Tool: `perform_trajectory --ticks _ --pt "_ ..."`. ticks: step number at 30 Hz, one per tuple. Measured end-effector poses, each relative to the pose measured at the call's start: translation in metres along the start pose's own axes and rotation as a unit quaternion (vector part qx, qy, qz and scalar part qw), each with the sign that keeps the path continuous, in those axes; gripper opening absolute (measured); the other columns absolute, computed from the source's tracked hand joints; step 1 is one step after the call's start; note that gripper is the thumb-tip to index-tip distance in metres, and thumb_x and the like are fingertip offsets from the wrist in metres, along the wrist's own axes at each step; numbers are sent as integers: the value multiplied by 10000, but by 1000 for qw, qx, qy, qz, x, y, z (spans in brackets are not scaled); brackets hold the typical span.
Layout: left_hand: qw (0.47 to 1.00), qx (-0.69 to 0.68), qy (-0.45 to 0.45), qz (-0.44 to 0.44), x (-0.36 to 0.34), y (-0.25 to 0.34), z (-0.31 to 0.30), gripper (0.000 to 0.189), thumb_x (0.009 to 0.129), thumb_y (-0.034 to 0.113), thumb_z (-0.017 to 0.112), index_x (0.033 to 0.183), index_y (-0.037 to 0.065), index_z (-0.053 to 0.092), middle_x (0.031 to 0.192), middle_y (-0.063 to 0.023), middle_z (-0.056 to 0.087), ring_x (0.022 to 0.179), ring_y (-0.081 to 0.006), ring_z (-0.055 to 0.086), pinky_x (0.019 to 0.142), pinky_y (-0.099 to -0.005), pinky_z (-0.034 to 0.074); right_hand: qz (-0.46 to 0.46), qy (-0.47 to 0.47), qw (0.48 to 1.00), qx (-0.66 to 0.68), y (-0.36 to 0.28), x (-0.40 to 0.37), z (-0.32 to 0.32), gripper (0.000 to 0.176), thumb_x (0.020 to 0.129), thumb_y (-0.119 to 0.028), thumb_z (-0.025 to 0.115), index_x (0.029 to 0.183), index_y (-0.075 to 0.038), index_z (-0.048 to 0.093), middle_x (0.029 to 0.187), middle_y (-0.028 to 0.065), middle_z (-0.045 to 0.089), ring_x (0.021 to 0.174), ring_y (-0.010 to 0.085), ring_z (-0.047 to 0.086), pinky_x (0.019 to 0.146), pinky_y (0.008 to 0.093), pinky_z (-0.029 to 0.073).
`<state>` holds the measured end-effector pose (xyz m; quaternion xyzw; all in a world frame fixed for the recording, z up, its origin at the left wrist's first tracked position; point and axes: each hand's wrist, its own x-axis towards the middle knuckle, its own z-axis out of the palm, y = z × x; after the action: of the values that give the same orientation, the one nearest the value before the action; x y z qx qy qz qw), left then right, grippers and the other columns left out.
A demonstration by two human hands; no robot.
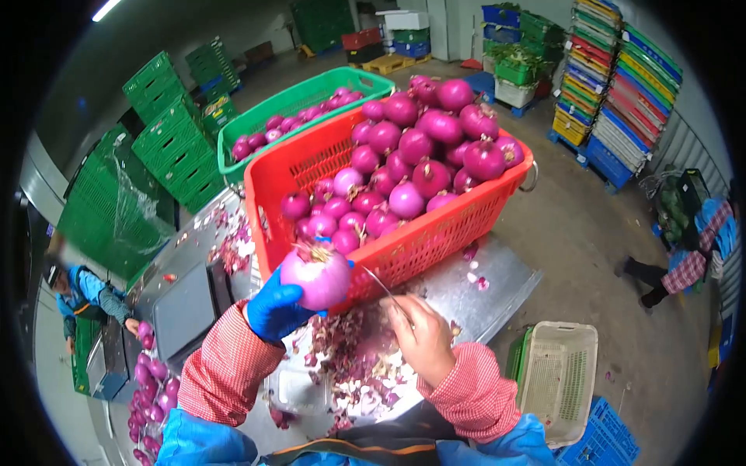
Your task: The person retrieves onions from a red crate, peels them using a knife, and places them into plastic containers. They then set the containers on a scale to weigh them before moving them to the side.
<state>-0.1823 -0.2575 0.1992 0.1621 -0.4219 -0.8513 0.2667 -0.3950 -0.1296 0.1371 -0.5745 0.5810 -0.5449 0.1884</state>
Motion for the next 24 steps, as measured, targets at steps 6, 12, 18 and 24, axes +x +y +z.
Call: perform_trajectory --ticks 6,12,18,24 --pt "985 124 109 45 -50 -57 4 858 716 273 833 1409 42 383 1316 -107 535 1208 -243 541 1007 -388 471 -183 -78 953 -229 -42 0 -1 315 724 -67 679 1038 -60 649 834 67 592 791 237 626 661 341 521" --pt "992 81 100 -8 -74 -73 11 791 742 271 797 1391 35 414 1280 -112 570 1170 -245 571 984 -395 486 -222 -95 933 -268 -30 -12 9 315 715 -73 661 1027 -42 635 827 48 586 799 208 630 639 314 530" --pt "999 -2 30 -26 -91 -84 12 781 734 258 776 1385 16 419 1345 -136 534 1229 -274 537 1014 -393 454 -139 -74 948 -278 57 -28 5 265 767 -63 638 1031 -60 646 861 87 647 772 268 649 652 375 534" --pt "948 249 196 16 -74 -93 4 788 700 229 832 1356 45 436 1255 -104 542 1157 -224 547 987 -372 462 -18 -112 993 -41 7 -33 8 334 847 -193 688 1146 -56 628 964 135 664 785 303 670 702 375 539"
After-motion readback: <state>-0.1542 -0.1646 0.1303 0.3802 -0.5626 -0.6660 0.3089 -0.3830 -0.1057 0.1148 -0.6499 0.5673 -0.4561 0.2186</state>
